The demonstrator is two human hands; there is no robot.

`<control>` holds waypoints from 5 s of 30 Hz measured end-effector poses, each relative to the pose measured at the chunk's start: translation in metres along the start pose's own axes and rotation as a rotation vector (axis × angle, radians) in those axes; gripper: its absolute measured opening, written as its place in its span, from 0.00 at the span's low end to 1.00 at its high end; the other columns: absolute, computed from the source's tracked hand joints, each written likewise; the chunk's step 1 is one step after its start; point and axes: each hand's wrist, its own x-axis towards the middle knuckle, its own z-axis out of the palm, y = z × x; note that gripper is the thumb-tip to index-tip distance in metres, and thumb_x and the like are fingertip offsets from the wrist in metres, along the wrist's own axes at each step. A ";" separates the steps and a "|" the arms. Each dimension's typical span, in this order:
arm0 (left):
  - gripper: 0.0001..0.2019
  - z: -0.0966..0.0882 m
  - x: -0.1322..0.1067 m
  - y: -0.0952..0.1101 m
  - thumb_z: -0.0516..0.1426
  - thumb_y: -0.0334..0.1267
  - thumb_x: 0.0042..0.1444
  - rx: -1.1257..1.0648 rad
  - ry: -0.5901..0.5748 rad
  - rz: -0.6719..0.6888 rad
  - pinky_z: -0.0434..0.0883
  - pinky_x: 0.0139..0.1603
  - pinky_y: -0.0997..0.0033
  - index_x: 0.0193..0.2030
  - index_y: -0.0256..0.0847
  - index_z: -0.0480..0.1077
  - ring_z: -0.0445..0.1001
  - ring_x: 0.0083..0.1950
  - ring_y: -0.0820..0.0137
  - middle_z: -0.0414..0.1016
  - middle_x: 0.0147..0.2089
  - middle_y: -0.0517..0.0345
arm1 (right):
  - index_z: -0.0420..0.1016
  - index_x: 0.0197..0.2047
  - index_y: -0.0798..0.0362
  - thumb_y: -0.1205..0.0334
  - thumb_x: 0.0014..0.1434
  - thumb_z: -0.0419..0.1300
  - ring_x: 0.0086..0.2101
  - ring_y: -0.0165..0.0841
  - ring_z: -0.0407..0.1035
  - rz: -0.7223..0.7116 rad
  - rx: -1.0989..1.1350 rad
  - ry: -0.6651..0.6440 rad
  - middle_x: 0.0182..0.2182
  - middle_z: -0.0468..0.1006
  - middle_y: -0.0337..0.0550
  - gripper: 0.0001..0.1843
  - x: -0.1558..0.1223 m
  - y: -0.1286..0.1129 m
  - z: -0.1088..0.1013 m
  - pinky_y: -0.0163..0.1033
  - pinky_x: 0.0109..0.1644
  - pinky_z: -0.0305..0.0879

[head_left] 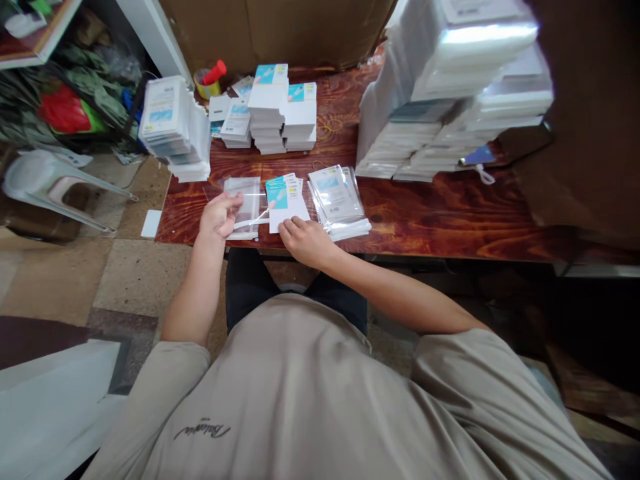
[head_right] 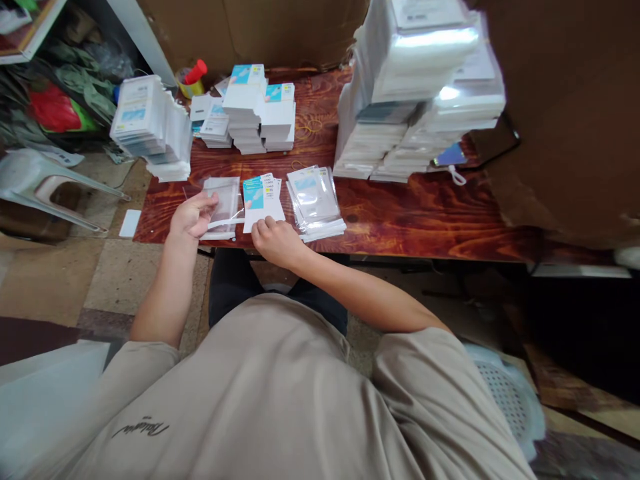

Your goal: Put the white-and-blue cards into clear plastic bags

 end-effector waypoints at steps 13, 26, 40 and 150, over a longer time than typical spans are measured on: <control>0.08 0.016 -0.019 0.001 0.69 0.37 0.60 0.017 -0.229 0.001 0.81 0.39 0.70 0.37 0.34 0.77 0.84 0.36 0.68 0.84 0.37 0.49 | 0.81 0.51 0.53 0.64 0.73 0.54 0.44 0.38 0.80 0.346 0.407 0.654 0.45 0.86 0.48 0.14 -0.027 0.051 0.002 0.40 0.47 0.73; 0.18 0.049 -0.032 -0.007 0.72 0.51 0.54 -0.048 -0.070 0.252 0.82 0.40 0.68 0.39 0.40 0.75 0.86 0.42 0.63 0.83 0.36 0.53 | 0.69 0.25 0.51 0.40 0.40 0.81 0.18 0.26 0.67 0.830 1.617 0.717 0.20 0.74 0.35 0.30 -0.046 0.048 0.003 0.32 0.19 0.69; 0.26 0.044 -0.045 -0.013 0.78 0.53 0.41 -0.051 -0.311 0.240 0.84 0.42 0.61 0.40 0.40 0.77 0.86 0.44 0.57 0.85 0.39 0.52 | 0.77 0.26 0.52 0.36 0.46 0.77 0.19 0.30 0.70 0.565 1.676 0.492 0.21 0.79 0.39 0.28 -0.033 0.041 0.012 0.35 0.20 0.68; 0.10 0.052 -0.034 -0.028 0.73 0.37 0.53 -0.280 -0.130 0.107 0.77 0.35 0.72 0.35 0.40 0.76 0.80 0.31 0.72 0.82 0.32 0.58 | 0.73 0.32 0.51 0.40 0.53 0.71 0.14 0.28 0.66 0.732 1.576 0.566 0.18 0.74 0.34 0.23 -0.036 0.061 0.005 0.32 0.13 0.57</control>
